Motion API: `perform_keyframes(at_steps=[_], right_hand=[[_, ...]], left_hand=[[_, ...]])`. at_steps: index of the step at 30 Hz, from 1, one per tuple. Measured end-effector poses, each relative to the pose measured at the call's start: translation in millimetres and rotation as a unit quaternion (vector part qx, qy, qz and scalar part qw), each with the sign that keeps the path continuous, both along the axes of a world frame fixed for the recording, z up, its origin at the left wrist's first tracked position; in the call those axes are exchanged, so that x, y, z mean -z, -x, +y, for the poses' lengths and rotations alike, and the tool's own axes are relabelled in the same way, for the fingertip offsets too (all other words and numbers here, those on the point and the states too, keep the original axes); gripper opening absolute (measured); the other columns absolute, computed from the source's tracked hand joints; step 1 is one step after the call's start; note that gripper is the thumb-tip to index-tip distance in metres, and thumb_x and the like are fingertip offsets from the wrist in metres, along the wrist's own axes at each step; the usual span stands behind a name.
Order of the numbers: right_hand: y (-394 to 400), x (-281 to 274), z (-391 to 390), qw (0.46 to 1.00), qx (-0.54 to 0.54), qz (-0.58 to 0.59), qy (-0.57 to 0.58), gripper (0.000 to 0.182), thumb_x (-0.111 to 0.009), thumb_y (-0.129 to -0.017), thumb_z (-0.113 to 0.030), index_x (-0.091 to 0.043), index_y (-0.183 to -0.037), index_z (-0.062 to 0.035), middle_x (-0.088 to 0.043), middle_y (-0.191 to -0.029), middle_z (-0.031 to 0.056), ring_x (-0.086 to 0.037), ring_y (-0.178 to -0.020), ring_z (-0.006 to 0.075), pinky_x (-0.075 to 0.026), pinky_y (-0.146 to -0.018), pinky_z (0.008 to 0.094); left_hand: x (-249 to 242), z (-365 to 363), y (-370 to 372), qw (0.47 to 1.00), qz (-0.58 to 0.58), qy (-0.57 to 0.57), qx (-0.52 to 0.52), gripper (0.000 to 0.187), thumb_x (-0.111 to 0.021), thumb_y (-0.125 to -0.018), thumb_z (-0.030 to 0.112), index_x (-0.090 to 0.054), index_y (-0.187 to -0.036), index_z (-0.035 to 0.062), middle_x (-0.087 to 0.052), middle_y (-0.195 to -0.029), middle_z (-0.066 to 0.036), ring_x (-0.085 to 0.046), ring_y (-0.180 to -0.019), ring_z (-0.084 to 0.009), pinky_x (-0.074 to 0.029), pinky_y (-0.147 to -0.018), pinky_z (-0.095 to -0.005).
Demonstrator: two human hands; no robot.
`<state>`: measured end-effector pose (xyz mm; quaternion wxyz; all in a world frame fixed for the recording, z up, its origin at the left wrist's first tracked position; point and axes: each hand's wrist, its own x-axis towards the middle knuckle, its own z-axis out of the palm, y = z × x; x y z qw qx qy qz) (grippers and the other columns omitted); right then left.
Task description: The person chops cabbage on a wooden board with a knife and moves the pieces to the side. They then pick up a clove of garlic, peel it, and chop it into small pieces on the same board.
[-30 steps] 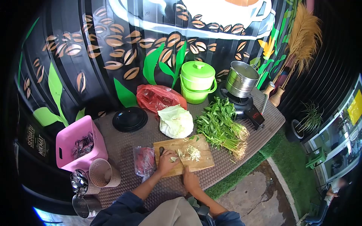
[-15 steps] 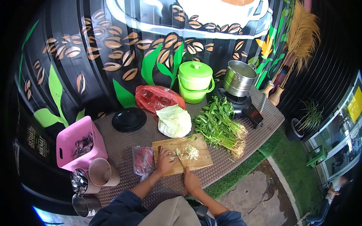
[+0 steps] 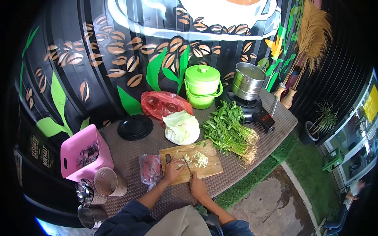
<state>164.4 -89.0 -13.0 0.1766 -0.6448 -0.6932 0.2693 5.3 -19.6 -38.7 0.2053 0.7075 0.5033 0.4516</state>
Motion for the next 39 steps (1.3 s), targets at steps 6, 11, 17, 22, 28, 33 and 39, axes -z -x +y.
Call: perform_keyframes(at_steps=[6,11,17,22,28,33,39], right_hand=[[0,-4,0,1.0,-0.01,-0.012,0.015,0.019,-0.04,-0.096,-0.021,-0.036,-0.101,-0.0034,-0.059,-0.069,0.0296,-0.059,-0.07,0.0492,-0.045,-0.06,0.0576],[3,-2,3,0.999,-0.016,-0.024,0.017,0.015,-0.037,-0.094,-0.016,-0.036,-0.102,-0.0034,-0.06,-0.07,0.029,-0.06,-0.07,0.0479,-0.046,-0.061,0.0568],[16,7,7,0.994,-0.021,-0.099,-0.029,0.018,-0.04,-0.089,-0.009,-0.037,-0.105,-0.0004,-0.062,-0.069,0.0264,-0.063,-0.07,0.0448,-0.049,-0.059,0.0524],[-2,7,3,0.997,-0.025,-0.07,-0.027,0.018,-0.043,-0.09,-0.011,-0.036,-0.103,0.0,-0.06,-0.066,0.028,-0.061,-0.067,0.0464,-0.048,-0.058,0.0536],[-10,9,13,1.0,0.004,0.026,-0.012,0.021,-0.039,-0.096,-0.022,-0.036,-0.104,-0.0031,-0.06,-0.07,0.0299,-0.06,-0.068,0.0485,-0.046,-0.058,0.0567],[-1,-5,5,0.999,0.006,0.037,-0.016,0.019,-0.043,-0.095,-0.017,-0.035,-0.102,-0.0011,-0.056,-0.067,0.0321,-0.056,-0.067,0.0515,-0.041,-0.059,0.0583],[4,3,1,0.999,0.006,0.037,-0.038,0.02,-0.043,-0.095,-0.019,-0.035,-0.101,-0.002,-0.056,-0.067,0.0309,-0.056,-0.068,0.0514,-0.042,-0.058,0.0576]], left_hand=[[-1,1,0,1.0,-0.008,0.008,-0.001,0.013,-0.071,-0.074,0.006,-0.068,-0.084,-0.0008,-0.066,-0.092,-0.014,-0.062,-0.094,-0.028,-0.036,-0.106,-0.0411],[0,1,1,1.0,-0.015,0.001,0.004,0.012,-0.071,-0.074,0.006,-0.067,-0.083,-0.0007,-0.066,-0.092,-0.014,-0.062,-0.093,-0.0283,-0.037,-0.104,-0.0409],[-12,-4,-1,1.0,-0.005,-0.007,0.019,0.012,-0.07,-0.072,0.005,-0.065,-0.08,-0.0008,-0.065,-0.087,-0.013,-0.061,-0.09,-0.0301,-0.04,-0.101,-0.0403],[-10,-4,-3,1.0,-0.014,-0.006,0.013,0.011,-0.069,-0.071,0.006,-0.063,-0.08,0.0014,-0.061,-0.093,-0.013,-0.058,-0.096,-0.0309,-0.041,-0.098,-0.041],[-15,-7,-1,1.0,-0.017,0.006,-0.009,0.009,-0.069,-0.073,0.007,-0.066,-0.081,0.0042,-0.052,-0.108,-0.014,-0.054,-0.105,-0.032,-0.044,-0.09,-0.0404],[-7,-4,2,0.999,-0.018,0.027,-0.016,0.016,-0.071,-0.074,0.009,-0.071,-0.09,0.006,-0.058,-0.103,-0.011,-0.056,-0.102,-0.0277,-0.048,-0.085,-0.0355],[-4,-4,-1,0.996,-0.037,0.058,-0.057,0.018,-0.072,-0.073,0.01,-0.071,-0.089,0.0035,-0.063,-0.101,-0.01,-0.057,-0.099,-0.026,-0.048,-0.085,-0.0351]])
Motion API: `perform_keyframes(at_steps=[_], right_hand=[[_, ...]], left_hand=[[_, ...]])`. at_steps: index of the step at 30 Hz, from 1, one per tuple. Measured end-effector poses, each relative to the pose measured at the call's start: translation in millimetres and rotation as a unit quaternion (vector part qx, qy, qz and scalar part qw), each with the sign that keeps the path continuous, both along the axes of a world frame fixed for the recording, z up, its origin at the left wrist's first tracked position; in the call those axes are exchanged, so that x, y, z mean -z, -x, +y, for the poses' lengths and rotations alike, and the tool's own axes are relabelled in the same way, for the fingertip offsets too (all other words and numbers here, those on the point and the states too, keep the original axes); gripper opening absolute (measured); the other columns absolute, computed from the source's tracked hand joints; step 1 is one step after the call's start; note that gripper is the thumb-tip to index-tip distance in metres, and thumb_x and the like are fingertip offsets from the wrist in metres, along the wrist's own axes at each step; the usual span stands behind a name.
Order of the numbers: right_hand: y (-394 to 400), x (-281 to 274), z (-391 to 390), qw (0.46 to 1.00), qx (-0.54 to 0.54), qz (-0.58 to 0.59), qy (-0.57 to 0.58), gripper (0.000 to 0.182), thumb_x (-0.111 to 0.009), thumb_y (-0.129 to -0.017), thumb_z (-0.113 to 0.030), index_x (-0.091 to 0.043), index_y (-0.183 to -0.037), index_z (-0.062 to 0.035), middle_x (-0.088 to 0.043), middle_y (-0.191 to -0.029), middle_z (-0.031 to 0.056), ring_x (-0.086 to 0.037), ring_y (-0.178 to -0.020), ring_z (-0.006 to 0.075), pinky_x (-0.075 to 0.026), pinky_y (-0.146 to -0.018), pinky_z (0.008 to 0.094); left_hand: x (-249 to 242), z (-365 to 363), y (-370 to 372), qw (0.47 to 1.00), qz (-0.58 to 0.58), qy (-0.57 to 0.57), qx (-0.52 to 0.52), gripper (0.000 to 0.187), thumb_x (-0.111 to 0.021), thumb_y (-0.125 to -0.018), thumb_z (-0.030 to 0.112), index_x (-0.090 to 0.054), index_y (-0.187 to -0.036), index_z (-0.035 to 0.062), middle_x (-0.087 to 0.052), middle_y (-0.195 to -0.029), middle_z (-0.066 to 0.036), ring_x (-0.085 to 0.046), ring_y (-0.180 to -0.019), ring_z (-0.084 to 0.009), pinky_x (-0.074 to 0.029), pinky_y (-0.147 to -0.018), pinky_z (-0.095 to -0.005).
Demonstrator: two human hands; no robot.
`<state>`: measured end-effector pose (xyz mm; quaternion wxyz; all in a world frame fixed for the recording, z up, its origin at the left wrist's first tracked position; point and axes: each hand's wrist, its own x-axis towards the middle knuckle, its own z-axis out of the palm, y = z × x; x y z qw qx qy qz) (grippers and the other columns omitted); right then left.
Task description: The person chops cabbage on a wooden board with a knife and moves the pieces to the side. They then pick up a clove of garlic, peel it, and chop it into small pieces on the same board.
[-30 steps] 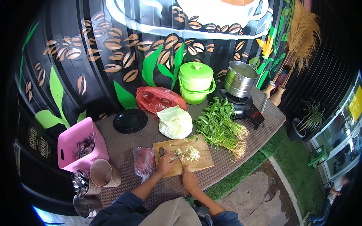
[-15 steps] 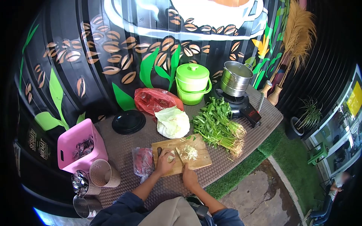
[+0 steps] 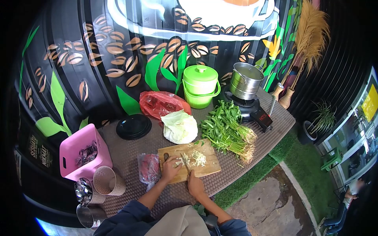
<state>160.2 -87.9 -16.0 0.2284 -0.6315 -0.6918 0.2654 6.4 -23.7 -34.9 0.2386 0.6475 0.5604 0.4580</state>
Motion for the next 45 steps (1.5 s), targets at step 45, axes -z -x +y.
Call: perform_keyframes(at_steps=[45], right_hand=[[-1,-5,-6,0.996,-0.035,-0.08,-0.004,0.019,-0.044,-0.089,-0.01,-0.035,-0.103,-0.0027,-0.059,-0.073,0.0299,-0.06,-0.068,0.0484,-0.047,-0.057,0.0548]], left_hand=[[1,1,2,0.997,0.067,-0.041,-0.017,0.022,-0.074,-0.071,0.014,-0.071,-0.09,0.0026,-0.058,-0.095,-0.009,-0.055,-0.095,-0.0259,-0.045,-0.085,-0.0376]])
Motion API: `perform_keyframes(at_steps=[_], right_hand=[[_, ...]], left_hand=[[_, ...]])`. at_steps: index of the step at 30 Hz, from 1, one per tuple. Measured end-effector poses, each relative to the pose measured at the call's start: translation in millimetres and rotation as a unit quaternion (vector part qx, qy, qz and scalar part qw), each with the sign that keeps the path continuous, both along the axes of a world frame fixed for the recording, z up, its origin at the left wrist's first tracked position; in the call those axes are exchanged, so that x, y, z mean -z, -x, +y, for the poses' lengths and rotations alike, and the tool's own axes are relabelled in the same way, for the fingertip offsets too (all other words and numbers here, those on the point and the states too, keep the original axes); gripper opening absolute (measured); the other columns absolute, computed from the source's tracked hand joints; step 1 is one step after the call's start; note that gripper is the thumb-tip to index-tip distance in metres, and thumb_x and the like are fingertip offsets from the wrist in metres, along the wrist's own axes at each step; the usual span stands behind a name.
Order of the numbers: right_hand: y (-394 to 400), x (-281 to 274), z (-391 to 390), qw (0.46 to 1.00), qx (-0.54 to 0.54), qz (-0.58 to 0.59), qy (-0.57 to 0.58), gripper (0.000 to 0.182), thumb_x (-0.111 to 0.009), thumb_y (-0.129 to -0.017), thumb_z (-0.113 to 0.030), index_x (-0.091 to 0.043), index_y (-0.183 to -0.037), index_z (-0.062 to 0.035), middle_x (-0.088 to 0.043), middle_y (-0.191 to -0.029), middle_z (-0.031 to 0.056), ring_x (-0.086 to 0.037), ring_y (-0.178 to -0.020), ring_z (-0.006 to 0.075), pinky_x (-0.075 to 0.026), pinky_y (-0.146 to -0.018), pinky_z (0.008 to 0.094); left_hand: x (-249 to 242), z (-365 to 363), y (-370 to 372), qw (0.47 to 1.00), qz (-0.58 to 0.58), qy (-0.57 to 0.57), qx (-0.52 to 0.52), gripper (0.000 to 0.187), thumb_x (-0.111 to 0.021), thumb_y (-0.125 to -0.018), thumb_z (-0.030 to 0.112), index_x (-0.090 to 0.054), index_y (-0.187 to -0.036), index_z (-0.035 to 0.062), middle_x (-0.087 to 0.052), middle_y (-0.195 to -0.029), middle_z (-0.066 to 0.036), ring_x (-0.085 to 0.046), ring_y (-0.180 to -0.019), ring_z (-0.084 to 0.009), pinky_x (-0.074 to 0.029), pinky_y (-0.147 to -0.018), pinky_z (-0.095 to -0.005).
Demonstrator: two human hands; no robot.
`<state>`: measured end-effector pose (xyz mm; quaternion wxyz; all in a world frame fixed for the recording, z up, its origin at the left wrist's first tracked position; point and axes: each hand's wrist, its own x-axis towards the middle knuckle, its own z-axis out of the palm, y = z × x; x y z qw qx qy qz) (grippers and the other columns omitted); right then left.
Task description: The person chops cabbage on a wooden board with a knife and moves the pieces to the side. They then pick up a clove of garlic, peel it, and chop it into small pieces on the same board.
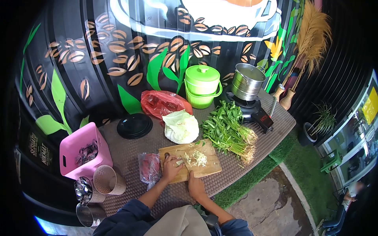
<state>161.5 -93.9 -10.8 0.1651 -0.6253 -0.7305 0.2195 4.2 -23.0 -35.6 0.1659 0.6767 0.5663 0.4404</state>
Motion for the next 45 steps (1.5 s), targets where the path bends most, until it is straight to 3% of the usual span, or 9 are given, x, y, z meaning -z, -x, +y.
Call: perform_keyframes(at_steps=[14,23,26,28,45], right_hand=[[0,18,2,0.996,-0.022,-0.083,-0.035,0.025,-0.042,-0.088,-0.01,-0.039,-0.111,0.001,-0.061,-0.065,0.024,-0.063,-0.059,0.0404,-0.05,-0.051,0.0481],[-10,5,7,0.999,0.025,-0.027,0.011,0.019,-0.043,-0.092,-0.017,-0.038,-0.104,-0.0031,-0.06,-0.07,0.0285,-0.059,-0.067,0.0485,-0.047,-0.057,0.0547],[-3,6,0,0.998,0.021,0.01,-0.061,0.02,-0.043,-0.093,-0.02,-0.037,-0.103,-0.0033,-0.059,-0.071,0.0297,-0.058,-0.067,0.0499,-0.046,-0.057,0.0559],[1,-3,-2,0.999,0.028,0.023,0.007,0.019,-0.043,-0.094,-0.02,-0.036,-0.102,-0.004,-0.059,-0.073,0.0304,-0.058,-0.068,0.0508,-0.045,-0.058,0.0572],[-1,15,20,1.0,-0.001,0.002,0.021,0.016,-0.04,-0.094,-0.018,-0.036,-0.101,-0.0041,-0.06,-0.072,0.0304,-0.06,-0.071,0.0488,-0.046,-0.061,0.0562]], left_hand=[[9,1,1,1.0,0.005,0.013,-0.012,0.024,-0.075,-0.07,0.017,-0.071,-0.09,0.0047,-0.06,-0.097,-0.007,-0.055,-0.097,-0.0248,-0.043,-0.086,-0.0373],[0,0,0,1.0,0.009,-0.002,-0.023,0.025,-0.076,-0.069,0.016,-0.071,-0.091,0.0056,-0.062,-0.094,-0.008,-0.056,-0.094,-0.0259,-0.044,-0.085,-0.0373],[4,0,0,1.0,-0.007,0.014,-0.019,0.025,-0.075,-0.07,0.017,-0.071,-0.092,0.0062,-0.062,-0.096,-0.007,-0.056,-0.096,-0.0254,-0.043,-0.087,-0.0379],[3,1,1,1.0,-0.015,0.013,-0.018,0.024,-0.075,-0.07,0.016,-0.071,-0.092,0.006,-0.062,-0.096,-0.007,-0.056,-0.095,-0.0255,-0.043,-0.087,-0.0381],[4,2,3,0.999,-0.032,0.025,-0.001,0.023,-0.07,-0.073,0.008,-0.071,-0.096,0.0035,-0.065,-0.095,-0.011,-0.062,-0.09,-0.0271,-0.049,-0.082,-0.0348]])
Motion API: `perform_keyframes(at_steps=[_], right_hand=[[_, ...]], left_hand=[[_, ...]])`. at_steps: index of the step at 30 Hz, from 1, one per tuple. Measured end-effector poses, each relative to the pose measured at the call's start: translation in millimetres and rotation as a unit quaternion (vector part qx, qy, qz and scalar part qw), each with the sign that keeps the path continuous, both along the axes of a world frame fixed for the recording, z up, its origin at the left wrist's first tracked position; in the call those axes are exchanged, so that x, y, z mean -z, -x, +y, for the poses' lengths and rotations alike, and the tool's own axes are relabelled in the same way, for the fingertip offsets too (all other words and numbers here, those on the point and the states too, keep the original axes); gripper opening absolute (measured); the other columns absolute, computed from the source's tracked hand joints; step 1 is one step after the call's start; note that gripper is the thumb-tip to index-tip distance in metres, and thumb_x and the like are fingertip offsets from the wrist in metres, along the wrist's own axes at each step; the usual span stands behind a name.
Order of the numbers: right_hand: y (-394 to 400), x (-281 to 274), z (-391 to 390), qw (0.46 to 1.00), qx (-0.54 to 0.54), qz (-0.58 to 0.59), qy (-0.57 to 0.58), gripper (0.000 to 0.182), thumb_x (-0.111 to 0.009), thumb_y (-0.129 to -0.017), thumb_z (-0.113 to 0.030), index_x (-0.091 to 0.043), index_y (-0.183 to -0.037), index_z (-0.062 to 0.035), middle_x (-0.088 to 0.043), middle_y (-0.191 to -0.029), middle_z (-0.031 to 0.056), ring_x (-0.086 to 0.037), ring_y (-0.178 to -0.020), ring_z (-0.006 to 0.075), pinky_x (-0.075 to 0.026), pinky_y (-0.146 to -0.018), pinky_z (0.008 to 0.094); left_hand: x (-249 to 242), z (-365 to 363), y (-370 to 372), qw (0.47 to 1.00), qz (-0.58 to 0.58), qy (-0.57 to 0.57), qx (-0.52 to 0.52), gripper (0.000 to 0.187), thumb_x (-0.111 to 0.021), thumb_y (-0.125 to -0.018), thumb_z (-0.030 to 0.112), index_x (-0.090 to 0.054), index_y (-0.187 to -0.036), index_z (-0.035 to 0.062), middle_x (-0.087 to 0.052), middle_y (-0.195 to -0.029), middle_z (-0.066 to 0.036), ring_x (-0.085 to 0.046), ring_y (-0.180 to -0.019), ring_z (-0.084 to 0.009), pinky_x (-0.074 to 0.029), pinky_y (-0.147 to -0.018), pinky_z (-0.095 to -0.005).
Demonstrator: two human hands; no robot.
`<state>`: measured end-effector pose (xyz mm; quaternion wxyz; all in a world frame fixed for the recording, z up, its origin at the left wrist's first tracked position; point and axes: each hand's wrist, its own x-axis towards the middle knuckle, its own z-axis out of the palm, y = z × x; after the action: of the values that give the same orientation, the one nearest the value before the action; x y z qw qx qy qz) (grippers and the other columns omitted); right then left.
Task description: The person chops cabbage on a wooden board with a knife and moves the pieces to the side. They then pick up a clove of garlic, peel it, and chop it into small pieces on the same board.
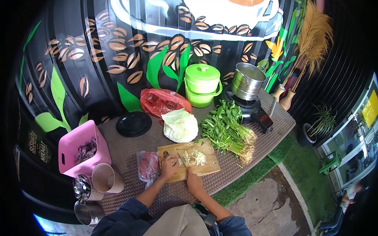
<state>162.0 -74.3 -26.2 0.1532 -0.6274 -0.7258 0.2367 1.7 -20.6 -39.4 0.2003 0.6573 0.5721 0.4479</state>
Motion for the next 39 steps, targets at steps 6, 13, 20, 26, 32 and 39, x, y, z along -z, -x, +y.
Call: perform_keyframes(at_steps=[6,13,20,26,32,39], right_hand=[[5,-4,-4,0.999,0.019,-0.009,-0.025,0.017,-0.039,-0.095,-0.02,-0.037,-0.102,-0.0041,-0.059,-0.07,0.0298,-0.06,-0.069,0.0484,-0.046,-0.059,0.0559],[-4,-24,-9,0.999,0.028,0.04,-0.004,0.017,-0.041,-0.095,-0.02,-0.037,-0.101,-0.0044,-0.058,-0.067,0.029,-0.057,-0.064,0.0499,-0.043,-0.057,0.0574],[3,-11,-18,0.998,0.018,0.051,-0.043,0.017,-0.044,-0.094,-0.019,-0.036,-0.1,-0.0044,-0.057,-0.065,0.0282,-0.056,-0.064,0.0505,-0.043,-0.056,0.0575],[9,-1,-20,0.997,0.011,-0.038,-0.068,0.016,-0.046,-0.089,-0.012,-0.038,-0.1,-0.0044,-0.06,-0.066,0.0257,-0.062,-0.065,0.0446,-0.049,-0.055,0.0528],[21,-3,-6,0.992,0.009,-0.116,-0.039,0.015,-0.044,-0.088,-0.007,-0.04,-0.103,-0.0039,-0.063,-0.065,0.0204,-0.065,-0.064,0.0376,-0.052,-0.055,0.0466],[4,-9,-14,0.998,0.006,-0.057,-0.03,0.014,-0.043,-0.091,-0.013,-0.039,-0.101,-0.003,-0.061,-0.067,0.0243,-0.062,-0.066,0.0433,-0.049,-0.056,0.0511]], left_hand=[[0,-1,-1,0.998,-0.054,-0.008,-0.01,0.02,-0.069,-0.074,0.006,-0.071,-0.094,0.0016,-0.066,-0.093,-0.013,-0.065,-0.085,-0.0272,-0.051,-0.078,-0.034],[-6,-1,-1,0.999,-0.039,0.012,-0.002,0.019,-0.069,-0.075,0.006,-0.071,-0.094,0.0012,-0.067,-0.096,-0.013,-0.065,-0.088,-0.0266,-0.051,-0.079,-0.033],[-4,-1,-1,0.999,-0.047,0.007,-0.015,0.019,-0.07,-0.074,0.007,-0.071,-0.092,0.0002,-0.066,-0.097,-0.012,-0.065,-0.088,-0.026,-0.051,-0.079,-0.032],[5,1,1,0.998,-0.058,0.007,-0.014,0.021,-0.073,-0.072,0.007,-0.071,-0.091,-0.0004,-0.066,-0.096,-0.012,-0.065,-0.087,-0.0259,-0.051,-0.078,-0.0318],[-1,-1,1,0.999,-0.049,0.012,-0.017,0.022,-0.073,-0.072,0.009,-0.071,-0.091,-0.0002,-0.066,-0.095,-0.012,-0.065,-0.086,-0.0255,-0.051,-0.078,-0.032],[-7,-3,1,0.999,-0.03,-0.002,-0.021,0.021,-0.073,-0.074,0.01,-0.071,-0.092,0.0006,-0.066,-0.095,-0.011,-0.065,-0.086,-0.025,-0.051,-0.077,-0.0316]])
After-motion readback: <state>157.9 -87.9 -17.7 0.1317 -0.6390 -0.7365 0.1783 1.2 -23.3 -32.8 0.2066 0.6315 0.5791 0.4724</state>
